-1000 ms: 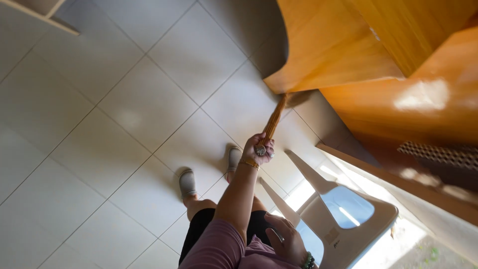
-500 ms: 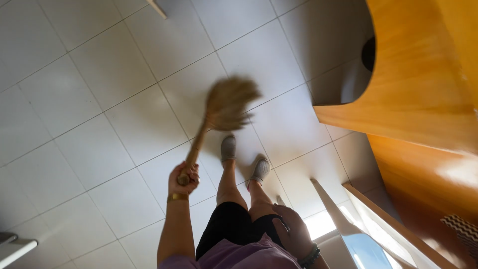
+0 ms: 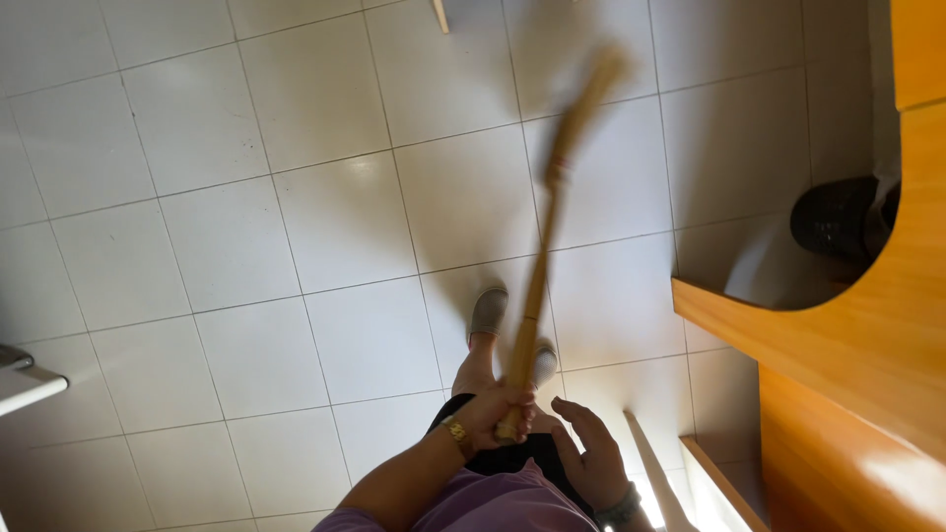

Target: Sweeping the floor of a room using a broom.

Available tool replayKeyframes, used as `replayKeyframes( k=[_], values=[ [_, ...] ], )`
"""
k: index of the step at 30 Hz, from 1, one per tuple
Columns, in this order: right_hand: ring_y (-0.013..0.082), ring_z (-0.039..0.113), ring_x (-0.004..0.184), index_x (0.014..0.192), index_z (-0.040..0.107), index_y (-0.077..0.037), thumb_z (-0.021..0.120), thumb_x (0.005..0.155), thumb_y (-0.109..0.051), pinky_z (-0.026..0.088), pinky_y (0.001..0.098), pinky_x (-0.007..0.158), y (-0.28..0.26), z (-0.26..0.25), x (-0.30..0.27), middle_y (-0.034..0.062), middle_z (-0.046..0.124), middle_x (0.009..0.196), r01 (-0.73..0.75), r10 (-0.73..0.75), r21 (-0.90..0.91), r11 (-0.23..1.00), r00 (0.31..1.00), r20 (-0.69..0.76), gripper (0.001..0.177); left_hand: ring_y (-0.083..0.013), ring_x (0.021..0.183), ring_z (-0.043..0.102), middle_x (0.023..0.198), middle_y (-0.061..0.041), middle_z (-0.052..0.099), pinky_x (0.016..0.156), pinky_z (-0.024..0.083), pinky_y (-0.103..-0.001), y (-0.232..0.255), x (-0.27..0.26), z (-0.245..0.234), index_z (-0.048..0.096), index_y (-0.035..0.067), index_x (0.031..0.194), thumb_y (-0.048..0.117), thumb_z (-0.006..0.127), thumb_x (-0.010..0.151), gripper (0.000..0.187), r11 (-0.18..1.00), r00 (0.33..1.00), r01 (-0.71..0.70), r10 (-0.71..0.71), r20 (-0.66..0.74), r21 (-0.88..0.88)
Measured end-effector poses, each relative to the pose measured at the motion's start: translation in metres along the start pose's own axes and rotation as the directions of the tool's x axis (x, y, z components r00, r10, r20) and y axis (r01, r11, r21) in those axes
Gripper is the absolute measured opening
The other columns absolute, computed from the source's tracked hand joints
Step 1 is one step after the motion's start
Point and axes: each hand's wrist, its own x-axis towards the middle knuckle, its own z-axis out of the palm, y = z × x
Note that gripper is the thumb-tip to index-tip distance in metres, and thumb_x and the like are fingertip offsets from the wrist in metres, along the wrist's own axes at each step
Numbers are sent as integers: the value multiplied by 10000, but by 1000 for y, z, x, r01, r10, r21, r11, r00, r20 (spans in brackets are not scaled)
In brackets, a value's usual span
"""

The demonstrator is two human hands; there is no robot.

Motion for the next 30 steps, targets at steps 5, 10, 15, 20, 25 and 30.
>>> replayKeyframes(
  k=[5,10,15,20,25,30],
  values=[
    [239,649,1221,1246,674,-64,656,900,-171,565,349,976,-15,-1,29,109,624,1383,82,-82,2,997,997,-6,362,-128,527,597,751,-53,651,402,495,-241,6,103,-6,632,60,935,211,715,908,174,975,973,216,-209,102,-57],
    [223,704,1137,1263,653,-71,625,921,-198,587,336,947,-12,-5,44,91,716,1264,111,-110,-64,992,994,21,366,-171,537,578,772,-97,669,444,464,-285,56,69,-7,639,-3,1089,128,757,872,279,971,942,50,-123,-312,-233],
    [225,729,1127,1214,685,-45,637,907,-203,608,330,933,-37,0,60,103,739,1247,94,-94,-43,995,995,16,349,-106,598,673,940,-78,787,444,526,-208,128,63,-222,667,-4,1100,-46,734,609,498,296,586,-569,801,126,767],
    [256,667,1110,1007,744,-65,675,827,-88,549,364,949,-117,-21,87,83,753,1129,215,-214,90,972,977,-19,194,-90,521,514,731,-15,588,386,378,-215,226,17,-143,573,103,1088,214,684,929,224,884,744,-447,283,-605,-137],
    [224,719,1058,1159,707,-59,664,847,-128,571,314,902,-75,-34,88,70,748,1182,119,-122,44,992,991,62,322,-167,481,578,690,-86,593,350,468,-276,180,54,-57,529,-3,1119,123,630,975,216,885,750,-461,426,-505,62],
    [285,635,1253,1336,605,-54,639,897,-180,535,362,1008,-13,-64,111,127,618,1414,91,-91,1,996,994,60,459,-188,604,588,863,-105,560,395,523,-291,82,13,39,483,81,1277,104,597,976,322,950,920,-290,243,-309,-118]
  ],
)
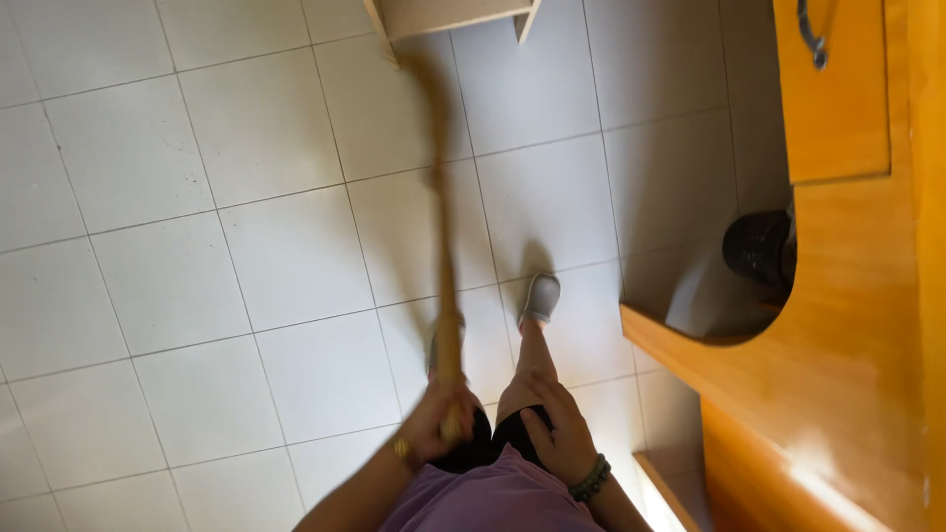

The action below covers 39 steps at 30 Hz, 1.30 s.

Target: Sweeping the floor of a room using a broom.

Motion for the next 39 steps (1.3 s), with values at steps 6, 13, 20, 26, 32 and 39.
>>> replayKeyframes(
  k=[6,13,20,26,32,39],
  values=[
    [257,559,1314,1461,453,-6,616,948,-245,433,407,1106,85,-61,22,159,557,1451,-177,204,207,962,972,-116,589,-143,576,563,751,-69,599,496,475,-245,-116,101,65,591,43,1033,163,667,1003,145,815,782,580,-557,280,0],
    [270,555,1149,1493,434,-18,560,950,-48,482,403,958,179,-120,45,176,523,1390,-585,759,621,522,651,-24,558,-153,553,496,729,-42,598,467,406,-280,-182,273,172,562,95,976,12,693,688,328,945,756,315,-308,578,91],
    [248,646,1086,1366,603,-5,605,943,20,522,367,891,161,-127,88,155,672,1253,-664,694,482,571,704,147,424,-142,534,560,747,-107,578,376,438,-221,67,198,128,518,-32,1122,126,576,877,297,639,955,177,73,289,-748],
    [238,637,1126,1403,547,-2,562,970,-36,506,357,948,141,-96,134,155,663,1298,-583,536,586,563,797,279,435,-186,477,554,713,-111,593,384,469,-291,73,178,197,548,-26,1075,124,619,976,193,947,945,-310,298,-135,-78],
    [231,612,965,1430,473,-54,515,1001,-419,523,379,837,101,-93,175,166,618,1179,-628,607,777,32,630,484,564,-150,520,560,737,-75,598,405,454,-227,44,69,235,503,91,1287,178,564,1023,285,992,996,-8,19,83,-127],
    [229,545,732,1303,590,20,651,858,-178,461,320,617,148,-99,189,180,614,967,-693,682,719,50,550,483,490,-181,386,572,666,-115,623,317,514,-272,13,94,237,341,-26,1434,178,579,1016,522,942,901,226,-300,314,250]
  ],
)
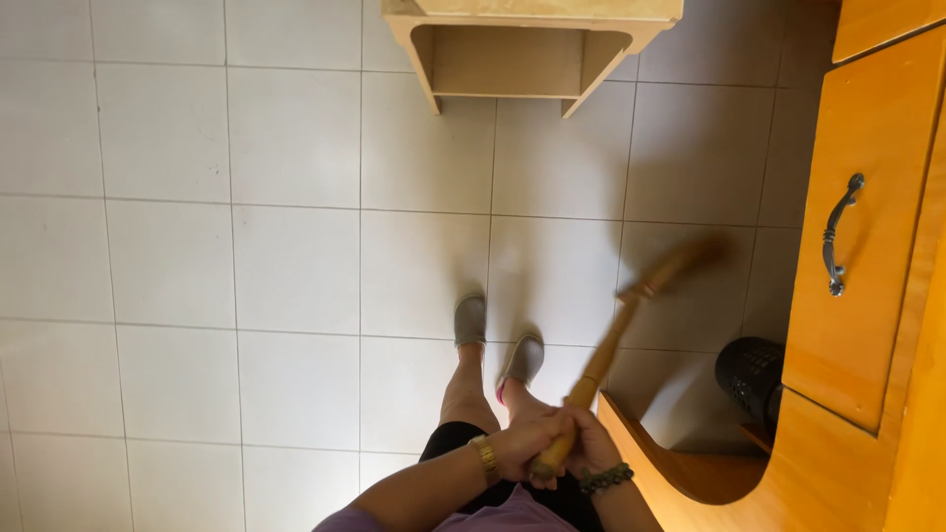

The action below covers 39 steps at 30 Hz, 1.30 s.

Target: Sweeping the floor of a room using a broom.

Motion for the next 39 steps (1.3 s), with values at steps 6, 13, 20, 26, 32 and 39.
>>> replayKeyframes(
  k=[6,13,20,26,32,39],
  values=[
    [123,659,854,1176,632,26,645,953,-232,553,236,712,-56,-126,109,85,694,1029,193,-111,251,949,946,-305,341,-87,509,506,713,-12,582,460,399,-204,51,76,-25,534,11,1445,369,404,1078,528,710,997,11,50,-66,704],
    [97,610,664,1016,642,-164,708,859,-115,545,203,522,-189,-120,225,-8,648,863,194,12,522,831,931,-366,177,-285,954,682,1076,-95,678,863,543,-441,13,163,-142,615,119,1143,372,571,977,305,84,722,428,567,-396,900],
    [163,647,663,1270,379,-94,694,915,-31,563,279,526,-338,13,275,107,624,886,243,-301,-223,944,912,-280,478,-259,922,685,1019,-21,722,834,490,-442,10,196,-155,674,204,1056,391,637,895,249,157,557,409,737,-382,899],
    [207,503,530,1643,-157,-373,489,861,204,469,322,440,-374,133,182,185,139,1698,-247,-246,-923,296,914,-323,1167,-227,1045,666,1109,14,717,892,479,-436,25,201,-151,679,222,1111,455,624,895,322,220,564,469,670,-482,855],
    [238,511,534,1597,299,-174,639,734,207,453,363,417,-237,-36,195,188,574,999,238,-301,-609,757,954,-2,1003,-141,956,689,986,87,742,882,539,-337,26,178,-142,713,261,1001,375,619,901,178,340,581,461,583,-568,820],
    [300,641,775,1601,311,-119,697,816,66,564,397,564,-267,25,92,182,631,1208,3,-480,-838,545,821,-309,894,-142,952,700,1035,92,762,895,564,-301,25,139,-143,713,234,996,356,545,960,211,520,584,470,423,-693,713]
  ],
)
